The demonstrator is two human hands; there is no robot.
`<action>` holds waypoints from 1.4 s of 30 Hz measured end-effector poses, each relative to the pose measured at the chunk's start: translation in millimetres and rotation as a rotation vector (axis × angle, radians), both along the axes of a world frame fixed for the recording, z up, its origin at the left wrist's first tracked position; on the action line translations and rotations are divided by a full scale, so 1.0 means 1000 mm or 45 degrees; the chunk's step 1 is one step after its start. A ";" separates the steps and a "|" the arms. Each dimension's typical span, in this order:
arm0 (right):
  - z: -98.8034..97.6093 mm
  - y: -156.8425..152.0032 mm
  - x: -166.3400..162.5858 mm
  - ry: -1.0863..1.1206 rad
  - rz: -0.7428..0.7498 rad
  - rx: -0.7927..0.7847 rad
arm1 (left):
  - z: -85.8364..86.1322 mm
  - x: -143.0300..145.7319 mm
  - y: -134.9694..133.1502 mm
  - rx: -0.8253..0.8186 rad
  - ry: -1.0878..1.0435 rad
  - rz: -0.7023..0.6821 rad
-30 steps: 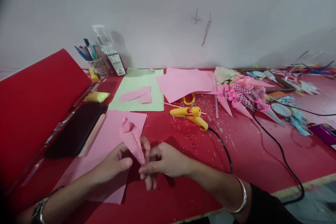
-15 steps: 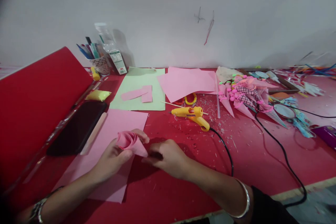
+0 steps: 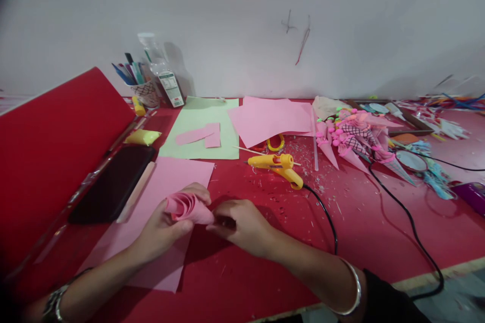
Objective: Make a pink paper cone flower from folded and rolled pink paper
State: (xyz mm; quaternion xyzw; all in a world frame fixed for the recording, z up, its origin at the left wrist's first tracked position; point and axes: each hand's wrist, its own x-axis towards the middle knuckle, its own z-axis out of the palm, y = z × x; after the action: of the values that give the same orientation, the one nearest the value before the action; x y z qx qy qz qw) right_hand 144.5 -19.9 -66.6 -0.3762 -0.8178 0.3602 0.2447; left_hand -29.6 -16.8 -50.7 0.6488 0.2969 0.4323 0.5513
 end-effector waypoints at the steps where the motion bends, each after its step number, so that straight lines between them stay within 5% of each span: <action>1: 0.000 0.000 0.000 0.040 0.001 0.015 | 0.000 0.000 0.000 0.004 -0.008 -0.007; 14: -0.004 -0.001 0.000 0.245 -0.012 -0.033 | 0.000 0.002 0.001 0.041 0.011 -0.061; 30: -0.017 0.002 0.002 0.108 0.008 0.115 | 0.003 0.005 -0.005 0.374 0.323 -0.096; 42: -0.010 0.002 0.002 0.098 -0.045 0.062 | 0.000 0.004 -0.005 0.366 0.250 -0.006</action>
State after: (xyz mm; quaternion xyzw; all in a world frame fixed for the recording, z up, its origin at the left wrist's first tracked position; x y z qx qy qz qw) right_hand 146.6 -17.4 -76.2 -0.3703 -0.8095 0.3501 0.2914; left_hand -25.1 -21.5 -50.9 0.7607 0.2830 0.4036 0.4224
